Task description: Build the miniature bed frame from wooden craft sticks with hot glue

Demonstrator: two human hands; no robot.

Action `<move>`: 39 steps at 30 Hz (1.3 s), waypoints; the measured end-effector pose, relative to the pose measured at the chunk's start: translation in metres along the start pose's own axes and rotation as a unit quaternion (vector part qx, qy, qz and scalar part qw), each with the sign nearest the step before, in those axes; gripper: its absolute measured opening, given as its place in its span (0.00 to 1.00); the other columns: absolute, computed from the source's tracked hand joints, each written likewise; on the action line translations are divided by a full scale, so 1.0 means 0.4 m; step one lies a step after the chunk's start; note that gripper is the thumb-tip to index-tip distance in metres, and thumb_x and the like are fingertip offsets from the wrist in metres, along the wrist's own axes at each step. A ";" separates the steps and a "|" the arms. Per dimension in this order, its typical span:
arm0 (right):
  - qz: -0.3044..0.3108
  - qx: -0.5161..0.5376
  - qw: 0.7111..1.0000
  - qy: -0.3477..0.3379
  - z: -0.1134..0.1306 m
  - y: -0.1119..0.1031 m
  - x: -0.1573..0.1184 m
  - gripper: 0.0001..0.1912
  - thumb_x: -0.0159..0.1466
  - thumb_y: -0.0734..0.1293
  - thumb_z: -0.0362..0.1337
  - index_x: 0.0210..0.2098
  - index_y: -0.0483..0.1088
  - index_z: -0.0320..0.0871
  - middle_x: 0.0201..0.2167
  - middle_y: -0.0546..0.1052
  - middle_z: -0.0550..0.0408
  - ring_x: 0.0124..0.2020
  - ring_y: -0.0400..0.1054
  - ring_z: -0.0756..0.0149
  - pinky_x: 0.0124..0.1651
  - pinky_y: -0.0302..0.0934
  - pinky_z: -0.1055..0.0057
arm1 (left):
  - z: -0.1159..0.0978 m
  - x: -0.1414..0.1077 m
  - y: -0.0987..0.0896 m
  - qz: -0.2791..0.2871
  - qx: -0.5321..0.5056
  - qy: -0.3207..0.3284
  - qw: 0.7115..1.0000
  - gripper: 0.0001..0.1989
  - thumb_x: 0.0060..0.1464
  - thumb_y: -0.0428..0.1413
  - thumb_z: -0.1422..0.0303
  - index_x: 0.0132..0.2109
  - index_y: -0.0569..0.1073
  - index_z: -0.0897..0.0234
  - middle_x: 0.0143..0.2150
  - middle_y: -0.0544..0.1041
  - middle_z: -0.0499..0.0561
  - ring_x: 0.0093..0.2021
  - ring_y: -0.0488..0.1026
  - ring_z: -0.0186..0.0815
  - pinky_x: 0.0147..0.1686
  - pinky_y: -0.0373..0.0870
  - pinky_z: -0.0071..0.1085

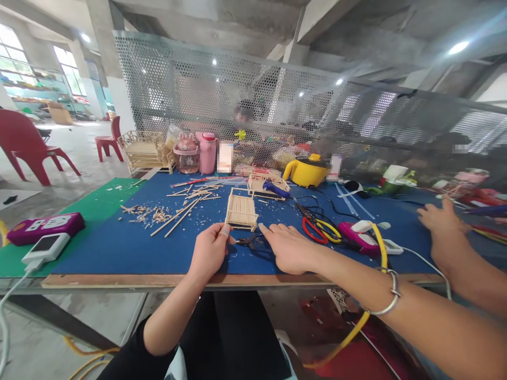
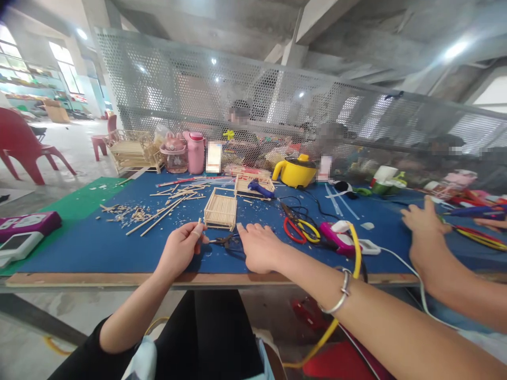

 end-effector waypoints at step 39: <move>-0.076 0.279 0.955 -0.066 0.022 -0.011 -0.026 0.36 0.51 0.57 0.24 0.59 0.61 0.44 0.60 0.68 0.49 0.60 0.62 0.57 0.59 0.56 0.62 | -0.012 -0.013 0.011 0.123 -0.050 0.043 0.990 0.14 0.61 0.45 0.60 0.38 0.69 0.65 0.31 0.75 0.49 0.26 0.69 0.30 0.29 0.63 0.26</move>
Point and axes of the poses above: each hand's wrist, its own x-axis towards the middle knuckle, its own y-axis out of the palm, z = x × y, the point moved 2 cm from there along x, towards the middle knuckle
